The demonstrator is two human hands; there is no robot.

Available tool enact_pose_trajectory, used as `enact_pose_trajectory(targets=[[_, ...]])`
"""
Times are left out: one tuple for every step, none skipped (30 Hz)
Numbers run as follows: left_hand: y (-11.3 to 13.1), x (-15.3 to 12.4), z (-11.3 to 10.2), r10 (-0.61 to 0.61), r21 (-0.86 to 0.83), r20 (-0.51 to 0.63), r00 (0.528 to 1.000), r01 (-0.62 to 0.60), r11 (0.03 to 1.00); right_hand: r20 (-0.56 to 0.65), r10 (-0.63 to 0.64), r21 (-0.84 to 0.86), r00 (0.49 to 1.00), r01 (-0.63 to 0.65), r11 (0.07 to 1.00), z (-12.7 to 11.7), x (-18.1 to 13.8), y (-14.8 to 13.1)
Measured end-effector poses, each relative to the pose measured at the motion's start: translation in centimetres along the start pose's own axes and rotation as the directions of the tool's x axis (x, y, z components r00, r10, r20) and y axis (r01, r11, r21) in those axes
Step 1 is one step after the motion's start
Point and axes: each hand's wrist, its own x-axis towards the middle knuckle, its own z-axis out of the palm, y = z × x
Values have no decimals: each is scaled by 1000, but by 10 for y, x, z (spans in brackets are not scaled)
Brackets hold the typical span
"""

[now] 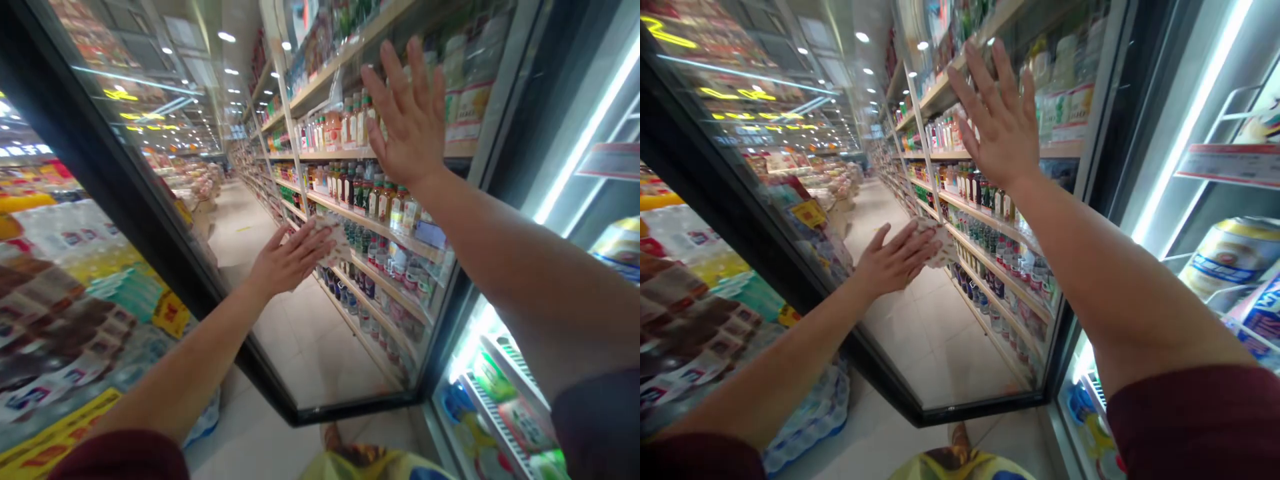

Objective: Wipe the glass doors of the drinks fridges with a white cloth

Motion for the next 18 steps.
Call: enact_pose_trajectory(targets=[[-7,3,-4,27,-11,23,999,-27,1000,4,3,11,1000,-3,1000,0,0,0],[-18,7,-11,-22,-4,17,1000,23,1000,11,8,22,1000,-9,1000,0,0,0],[-31,12,-19,-129,10,-20,991,129,992,17,16,30,1000,-16,999,0,0,-1],[-44,17,-27,-254,17,-68,965,255,967,25,20,30,999,-21,999,0,0,-1],[-54,20,-33,-384,18,-118,916,388,921,31,21,20,999,-22,1000,0,0,-1],[-60,21,-36,-500,15,-170,849,509,861,34,19,3,999,-19,1000,0,0,-1],[-60,20,-36,-585,10,-214,782,601,799,28,16,-20,999,-16,1000,1,0,0],[-54,17,-33,-628,8,-241,740,648,761,21,11,-43,1000,-10,999,1,0,0],[-45,13,-28,-632,12,-241,737,653,757,13,6,-62,1000,-5,998,2,0,1],[-34,7,-21,-597,14,-206,775,612,790,7,5,-71,1000,-5,997,3,1,1],[-25,2,-15,-520,10,-132,844,526,850,2,6,-71,1000,-6,997,4,1,2],[-18,-2,-11,-413,-6,-39,910,413,911,5,6,-64,1000,-5,998,4,1,2],[-16,-4,-10,-303,-26,44,952,304,952,14,5,-51,1000,-5,999,4,1,2],[-20,-5,-11,-222,-37,99,970,227,973,16,11,-37,1000,-10,999,4,1,2],[-27,-3,-16,-196,-26,116,974,200,980,17,18,-22,1000,-18,1000,3,1,1],[-38,-1,-23,-223,12,87,971,223,975,19,25,-8,1000,-25,1000,3,1,1],[-49,2,-30,-288,61,21,958,286,956,18,31,1,999,-31,1000,2,1,0],[-58,4,-36,-362,103,-62,930,366,925,16,35,2,999,-35,999,2,0,0]])
